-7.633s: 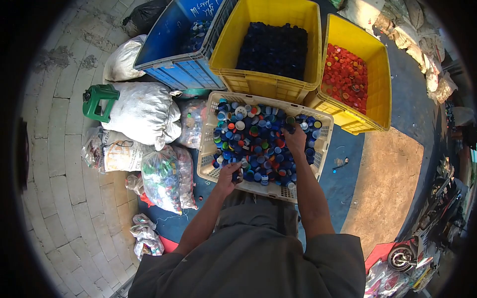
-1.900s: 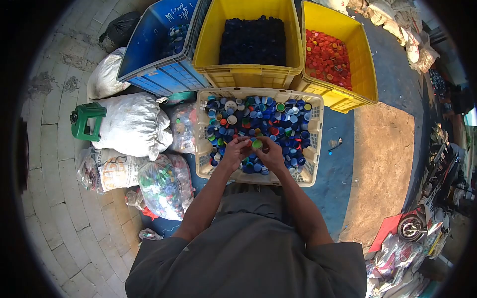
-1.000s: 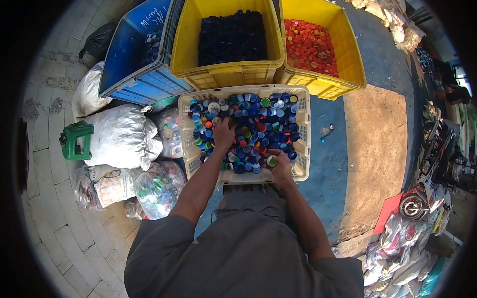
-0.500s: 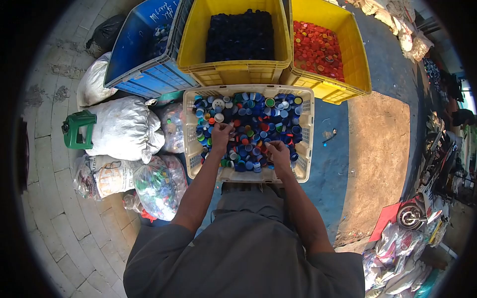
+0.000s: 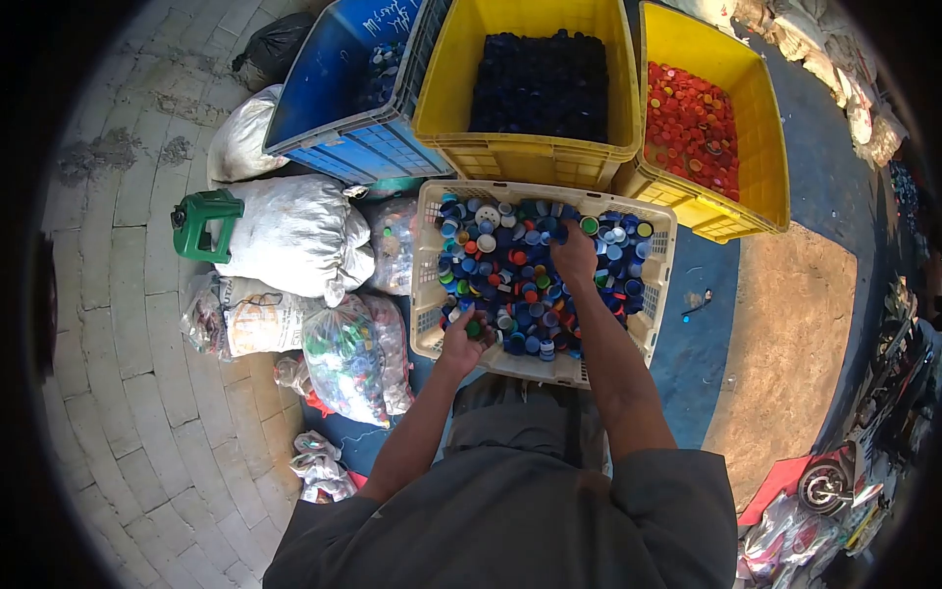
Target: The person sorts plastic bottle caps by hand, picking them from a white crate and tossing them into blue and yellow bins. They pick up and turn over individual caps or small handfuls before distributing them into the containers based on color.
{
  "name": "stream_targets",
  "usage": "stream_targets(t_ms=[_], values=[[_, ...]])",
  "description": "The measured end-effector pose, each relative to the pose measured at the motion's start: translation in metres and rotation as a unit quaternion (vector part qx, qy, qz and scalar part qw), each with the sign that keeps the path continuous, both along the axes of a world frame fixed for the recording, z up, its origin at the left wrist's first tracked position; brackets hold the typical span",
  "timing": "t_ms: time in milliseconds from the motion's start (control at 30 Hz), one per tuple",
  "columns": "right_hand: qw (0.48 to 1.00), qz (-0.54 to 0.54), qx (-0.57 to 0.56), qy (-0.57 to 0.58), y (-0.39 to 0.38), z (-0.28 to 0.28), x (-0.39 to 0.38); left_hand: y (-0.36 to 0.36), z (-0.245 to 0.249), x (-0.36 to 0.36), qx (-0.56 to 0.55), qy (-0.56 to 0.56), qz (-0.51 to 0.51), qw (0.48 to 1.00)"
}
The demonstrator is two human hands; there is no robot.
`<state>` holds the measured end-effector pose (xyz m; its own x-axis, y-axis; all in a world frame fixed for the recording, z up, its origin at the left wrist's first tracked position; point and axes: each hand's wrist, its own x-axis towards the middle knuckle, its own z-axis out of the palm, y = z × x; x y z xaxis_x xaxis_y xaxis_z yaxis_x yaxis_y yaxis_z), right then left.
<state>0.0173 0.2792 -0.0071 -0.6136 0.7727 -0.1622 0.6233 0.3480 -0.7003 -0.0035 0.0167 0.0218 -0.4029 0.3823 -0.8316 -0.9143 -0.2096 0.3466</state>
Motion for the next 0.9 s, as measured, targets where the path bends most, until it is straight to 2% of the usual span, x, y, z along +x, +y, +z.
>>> stream_targets(t_ms=[300, 400, 500, 667, 833, 900], values=[[1.0, -0.007, -0.003, -0.026, -0.003, 0.002, -0.017, -0.006, 0.011, 0.015, -0.053, 0.049, -0.06, 0.996], [0.996, -0.02, 0.034, 0.079, -0.002, -0.012, -0.009, 0.005, 0.011, 0.004, -0.081, 0.076, -0.097, 0.989], [0.997, -0.018, 0.029, 0.071, -0.001, -0.006, 0.004, 0.025, 0.008, -0.014, -0.096, 0.129, -0.134, 0.978], [0.993, -0.045, -0.039, 0.104, -0.005, 0.02, 0.031, 0.075, 0.008, -0.05, -0.129, 0.225, -0.191, 0.947], [0.977, -0.078, -0.131, 0.147, -0.022, 0.044, 0.055, 0.124, 0.0, -0.081, -0.183, 0.4, -0.269, 0.857], [0.977, -0.075, -0.125, 0.154, -0.032, 0.048, 0.067, 0.139, -0.032, -0.093, -0.242, 0.553, -0.281, 0.746]])
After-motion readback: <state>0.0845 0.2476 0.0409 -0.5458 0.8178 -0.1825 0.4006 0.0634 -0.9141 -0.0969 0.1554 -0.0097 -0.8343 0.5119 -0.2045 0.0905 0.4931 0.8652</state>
